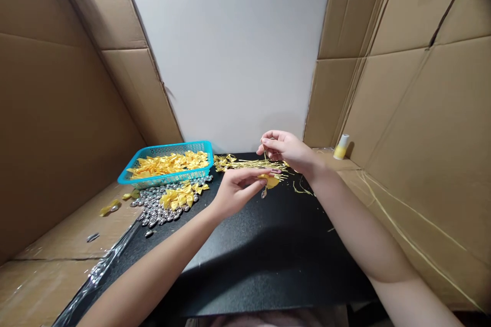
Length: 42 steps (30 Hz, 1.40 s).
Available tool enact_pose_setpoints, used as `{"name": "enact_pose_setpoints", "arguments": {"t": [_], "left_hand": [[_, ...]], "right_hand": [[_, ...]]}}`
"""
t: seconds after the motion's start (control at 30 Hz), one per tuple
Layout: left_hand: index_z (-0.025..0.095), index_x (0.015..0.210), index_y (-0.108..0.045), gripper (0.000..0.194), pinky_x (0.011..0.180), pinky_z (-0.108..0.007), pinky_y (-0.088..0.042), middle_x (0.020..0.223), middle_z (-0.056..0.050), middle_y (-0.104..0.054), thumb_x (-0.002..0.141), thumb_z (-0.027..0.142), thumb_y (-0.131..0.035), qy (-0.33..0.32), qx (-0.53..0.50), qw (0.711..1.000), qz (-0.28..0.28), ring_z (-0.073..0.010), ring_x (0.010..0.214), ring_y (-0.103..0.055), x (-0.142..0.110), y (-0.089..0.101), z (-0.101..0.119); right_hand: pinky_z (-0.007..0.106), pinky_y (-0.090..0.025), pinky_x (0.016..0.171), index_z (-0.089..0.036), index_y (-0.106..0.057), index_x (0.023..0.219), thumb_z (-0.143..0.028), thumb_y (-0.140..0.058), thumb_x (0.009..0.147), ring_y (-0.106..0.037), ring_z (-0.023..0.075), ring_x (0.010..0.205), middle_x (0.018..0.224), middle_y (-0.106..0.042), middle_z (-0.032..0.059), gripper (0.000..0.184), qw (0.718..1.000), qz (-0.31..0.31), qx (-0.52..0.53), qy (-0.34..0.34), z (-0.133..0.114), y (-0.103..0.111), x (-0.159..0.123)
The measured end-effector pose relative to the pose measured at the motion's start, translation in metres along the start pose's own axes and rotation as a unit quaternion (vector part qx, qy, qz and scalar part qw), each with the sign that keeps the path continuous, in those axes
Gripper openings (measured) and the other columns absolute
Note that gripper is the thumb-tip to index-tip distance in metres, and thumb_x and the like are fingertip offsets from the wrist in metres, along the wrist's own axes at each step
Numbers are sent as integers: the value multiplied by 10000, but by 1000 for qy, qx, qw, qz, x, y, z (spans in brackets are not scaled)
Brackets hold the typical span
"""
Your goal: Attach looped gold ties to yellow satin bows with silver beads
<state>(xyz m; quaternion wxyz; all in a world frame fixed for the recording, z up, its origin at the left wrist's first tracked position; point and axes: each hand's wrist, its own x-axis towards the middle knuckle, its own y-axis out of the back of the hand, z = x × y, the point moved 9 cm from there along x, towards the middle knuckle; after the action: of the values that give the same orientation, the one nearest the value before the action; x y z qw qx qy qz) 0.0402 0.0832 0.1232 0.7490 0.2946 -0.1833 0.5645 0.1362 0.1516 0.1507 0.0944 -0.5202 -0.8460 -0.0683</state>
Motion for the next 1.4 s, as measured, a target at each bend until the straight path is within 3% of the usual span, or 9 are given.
{"name": "enact_pose_setpoints", "arguments": {"t": [0.2,0.4,1.03,1.2,1.4], "left_hand": [[182,944,-765,204,784,-350,-614,928,-94,-770,781,299,-725,75,-77,994,8,-223,858,-730,-2,-8,-6],[161,925,-771,245,718,-350,-622,893,-100,-772,743,325,-761,129,-121,984,17,-211,759,-727,-6,-11,-10],[193,915,-772,226,744,-334,-615,886,-85,-773,740,336,-764,181,-158,970,-19,-197,763,-728,-16,-28,-18],[199,892,-774,196,719,-291,-613,859,-71,-776,728,307,-777,184,-175,967,-11,-167,722,-723,-16,-27,-20],[181,859,-774,216,697,-309,-616,794,-64,-772,690,312,-804,187,-166,968,11,-174,686,-718,-14,-21,-21]], "right_hand": [[204,-328,412,-183,-533,728,-204,-590,855,-463,52,430,722,-694,26,141,999,-25,41,-24,6,-6,1],[198,-467,468,-179,-542,738,-201,-654,829,-604,86,499,694,-693,23,146,995,-3,82,-53,6,-4,-3],[261,-557,677,-185,-534,766,-147,-534,910,-647,104,577,632,-649,-5,149,988,83,124,-27,12,18,8],[238,-549,654,-179,-540,765,-133,-512,923,-635,88,565,631,-642,-10,167,985,109,135,-15,13,25,9],[257,-559,728,-185,-550,761,-114,-520,914,-640,90,604,648,-644,-11,172,976,154,153,11,12,37,10]]}}
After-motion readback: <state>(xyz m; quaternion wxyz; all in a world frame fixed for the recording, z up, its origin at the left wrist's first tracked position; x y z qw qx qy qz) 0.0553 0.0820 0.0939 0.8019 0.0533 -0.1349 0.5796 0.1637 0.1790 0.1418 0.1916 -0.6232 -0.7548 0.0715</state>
